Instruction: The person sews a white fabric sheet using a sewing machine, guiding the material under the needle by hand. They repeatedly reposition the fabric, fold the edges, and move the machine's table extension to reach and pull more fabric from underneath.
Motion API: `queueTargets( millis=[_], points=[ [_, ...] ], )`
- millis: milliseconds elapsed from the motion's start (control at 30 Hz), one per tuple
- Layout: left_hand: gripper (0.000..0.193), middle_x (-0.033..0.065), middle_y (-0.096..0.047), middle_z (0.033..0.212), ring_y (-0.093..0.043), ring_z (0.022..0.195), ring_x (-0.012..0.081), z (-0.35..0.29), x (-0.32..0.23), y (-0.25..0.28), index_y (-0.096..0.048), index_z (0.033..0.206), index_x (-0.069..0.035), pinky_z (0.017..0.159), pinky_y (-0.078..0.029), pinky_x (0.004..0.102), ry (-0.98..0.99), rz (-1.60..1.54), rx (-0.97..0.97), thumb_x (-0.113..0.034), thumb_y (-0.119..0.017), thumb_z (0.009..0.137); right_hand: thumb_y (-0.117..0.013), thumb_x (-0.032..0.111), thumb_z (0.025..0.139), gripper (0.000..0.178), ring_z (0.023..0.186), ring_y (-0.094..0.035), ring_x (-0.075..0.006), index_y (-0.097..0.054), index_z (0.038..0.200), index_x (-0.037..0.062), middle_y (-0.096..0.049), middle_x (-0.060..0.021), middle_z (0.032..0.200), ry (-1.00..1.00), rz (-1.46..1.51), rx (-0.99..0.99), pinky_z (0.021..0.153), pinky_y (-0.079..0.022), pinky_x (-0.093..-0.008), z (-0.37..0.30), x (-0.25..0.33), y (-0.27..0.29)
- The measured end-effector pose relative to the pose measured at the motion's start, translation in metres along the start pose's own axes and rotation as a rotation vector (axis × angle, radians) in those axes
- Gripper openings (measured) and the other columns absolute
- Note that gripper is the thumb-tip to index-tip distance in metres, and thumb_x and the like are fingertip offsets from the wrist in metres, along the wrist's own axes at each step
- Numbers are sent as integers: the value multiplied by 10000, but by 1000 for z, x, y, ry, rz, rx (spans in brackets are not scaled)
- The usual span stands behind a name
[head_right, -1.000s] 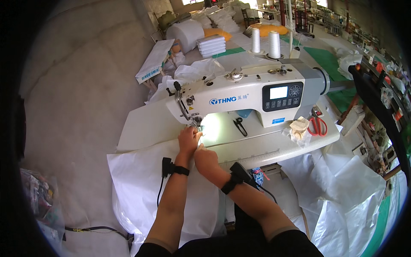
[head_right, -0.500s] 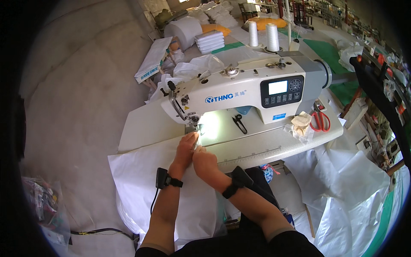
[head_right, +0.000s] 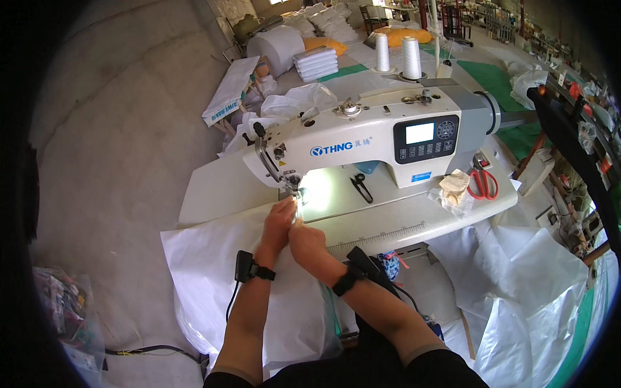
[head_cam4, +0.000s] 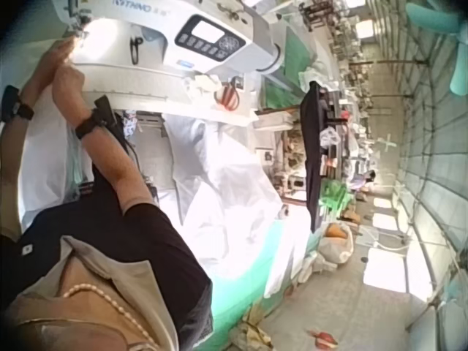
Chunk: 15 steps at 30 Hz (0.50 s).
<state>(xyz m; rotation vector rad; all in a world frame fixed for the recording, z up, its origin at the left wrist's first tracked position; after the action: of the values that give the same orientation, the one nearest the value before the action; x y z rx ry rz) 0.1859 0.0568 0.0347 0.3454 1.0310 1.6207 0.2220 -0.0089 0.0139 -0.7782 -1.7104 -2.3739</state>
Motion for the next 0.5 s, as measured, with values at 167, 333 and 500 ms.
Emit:
queueTargets(
  millis=[167,333,500],
  points=[
    [240,143,-619,1050,-577,954,301,-4,-5,8,-627,1000,-4,826,-489,351,-24,-79,26,-56,-593,768,-520,66,768,455,661,-658,-271,-468,1175,-130,-653,-122,698,-13,-3,-5,563,-503,-373,-5,-1,8],
    [242,151,-622,1018,-552,987,331,-4,-4,-18,-616,989,1,849,-452,401,198,6,259,-154,-595,804,-524,77,773,351,653,-662,-267,-555,1083,-86,-656,-114,705,109,-118,113,558,-514,-363,-37,11,10],
    [268,157,-595,1106,-549,1028,332,-12,-33,-3,-608,1049,-18,907,-433,392,101,33,-34,-182,-576,839,-522,83,789,216,661,-662,-282,-646,958,30,-662,-149,782,197,-111,216,561,-519,-364,-25,-18,11]
  ],
)
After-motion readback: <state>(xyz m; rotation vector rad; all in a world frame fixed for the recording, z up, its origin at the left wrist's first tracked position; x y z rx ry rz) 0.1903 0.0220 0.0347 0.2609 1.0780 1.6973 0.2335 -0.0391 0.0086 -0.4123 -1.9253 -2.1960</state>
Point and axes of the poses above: each hand's wrist, its own z-axis towards the middle knuckle, its own y-axis out of the back of the hand, x = y × z, the point moved 10 cm from there along z, towards the middle knuckle
